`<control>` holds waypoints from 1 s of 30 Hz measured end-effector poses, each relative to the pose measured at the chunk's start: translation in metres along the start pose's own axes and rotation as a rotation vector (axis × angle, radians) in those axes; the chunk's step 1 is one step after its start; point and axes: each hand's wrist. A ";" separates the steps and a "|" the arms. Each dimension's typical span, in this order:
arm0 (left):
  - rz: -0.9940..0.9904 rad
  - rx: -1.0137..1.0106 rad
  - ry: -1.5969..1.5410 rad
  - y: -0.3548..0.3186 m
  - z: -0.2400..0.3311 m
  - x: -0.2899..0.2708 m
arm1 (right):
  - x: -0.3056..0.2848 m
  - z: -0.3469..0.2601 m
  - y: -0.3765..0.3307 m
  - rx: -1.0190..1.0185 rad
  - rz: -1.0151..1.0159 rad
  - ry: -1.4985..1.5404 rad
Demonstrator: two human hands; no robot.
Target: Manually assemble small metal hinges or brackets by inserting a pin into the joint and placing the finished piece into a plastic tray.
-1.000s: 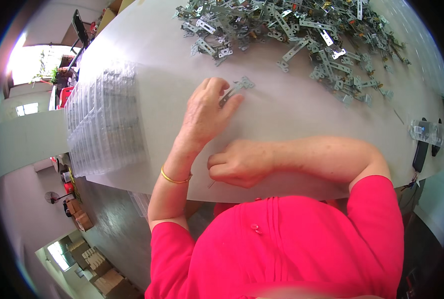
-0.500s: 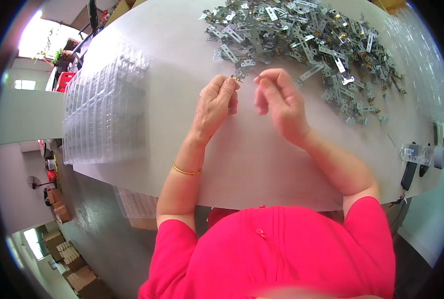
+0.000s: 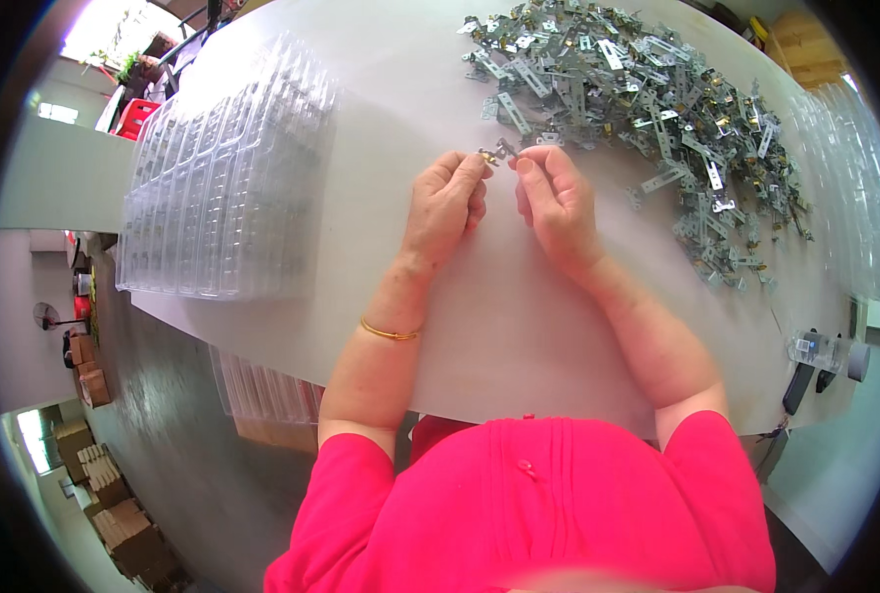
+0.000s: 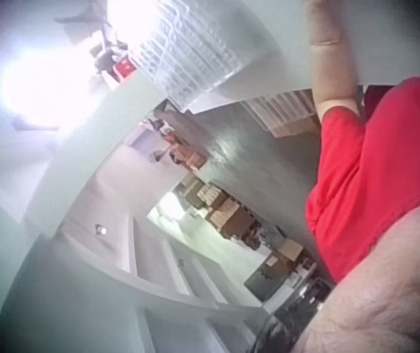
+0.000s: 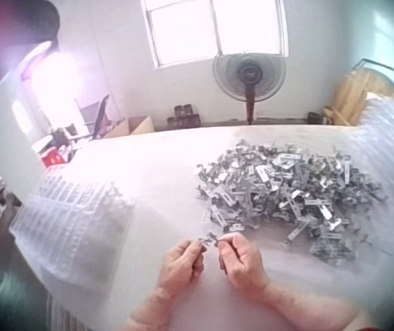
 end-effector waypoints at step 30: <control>0.058 0.515 0.760 -0.007 -0.005 0.006 | -0.007 0.016 -0.003 -0.252 0.100 -0.170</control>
Point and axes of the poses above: each hand's wrist, its own y-axis towards the middle knuckle, its own x-axis out of the palm, z = x × y, and after that the axes turned 3 degrees about -x, right-handed
